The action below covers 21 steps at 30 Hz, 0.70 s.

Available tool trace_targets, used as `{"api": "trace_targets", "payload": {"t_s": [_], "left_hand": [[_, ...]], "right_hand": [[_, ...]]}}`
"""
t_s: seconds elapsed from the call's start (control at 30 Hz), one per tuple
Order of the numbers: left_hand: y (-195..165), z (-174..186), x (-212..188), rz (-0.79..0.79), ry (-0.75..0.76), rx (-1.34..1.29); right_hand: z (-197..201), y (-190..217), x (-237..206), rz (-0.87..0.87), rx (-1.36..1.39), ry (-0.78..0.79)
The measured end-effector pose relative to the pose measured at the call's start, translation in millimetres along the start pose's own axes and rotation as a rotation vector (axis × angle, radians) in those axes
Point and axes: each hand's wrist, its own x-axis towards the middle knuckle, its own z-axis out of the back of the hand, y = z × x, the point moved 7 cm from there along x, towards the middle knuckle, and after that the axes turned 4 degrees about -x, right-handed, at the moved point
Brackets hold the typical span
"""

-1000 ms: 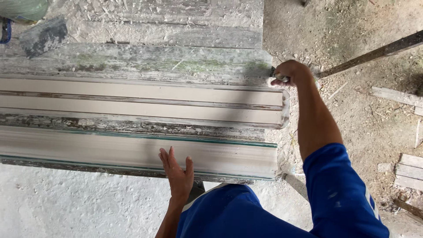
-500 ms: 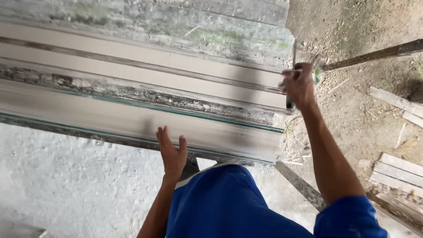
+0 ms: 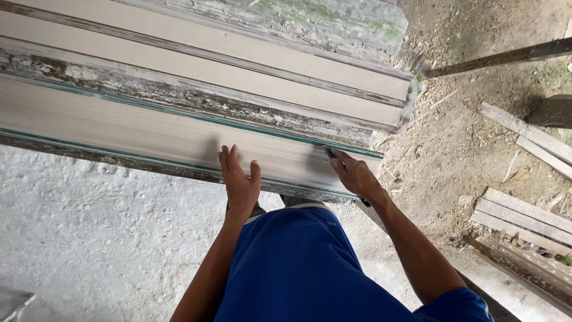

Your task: The person stands at a workbench and uses a small handheld scraper to remove dried plaster residue from the grooves of long mold boards, working along each board section by section and steadying the boards with the other hand. They reposition the boards and continue scraping different sections across the workbench.

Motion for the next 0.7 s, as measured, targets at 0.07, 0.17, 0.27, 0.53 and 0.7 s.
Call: {"api": "trace_targets", "payload": {"t_s": [0.07, 0.17, 0.27, 0.53, 0.7], "left_hand": [[0, -1, -1, -0.025, 0.001, 0.030], [0, -3, -4, -0.032, 0.019, -0.019], [-1, -3, -6, -0.019, 0.014, 0.015], [-8, 4, -5, 0.032, 0.000, -0.015], [-12, 2, -7, 0.025, 0.039, 0.026]], "right_hand": [[-12, -16, 8, 0.008, -0.030, 0.011], [-17, -55, 3, 0.073, -0.164, 0.026], [14, -123, -20, -0.020, -0.023, -0.038], [96, -223, -79, -0.526, 0.164, -0.057], [62, -139, -42, -0.163, -0.237, 0.144]]}}
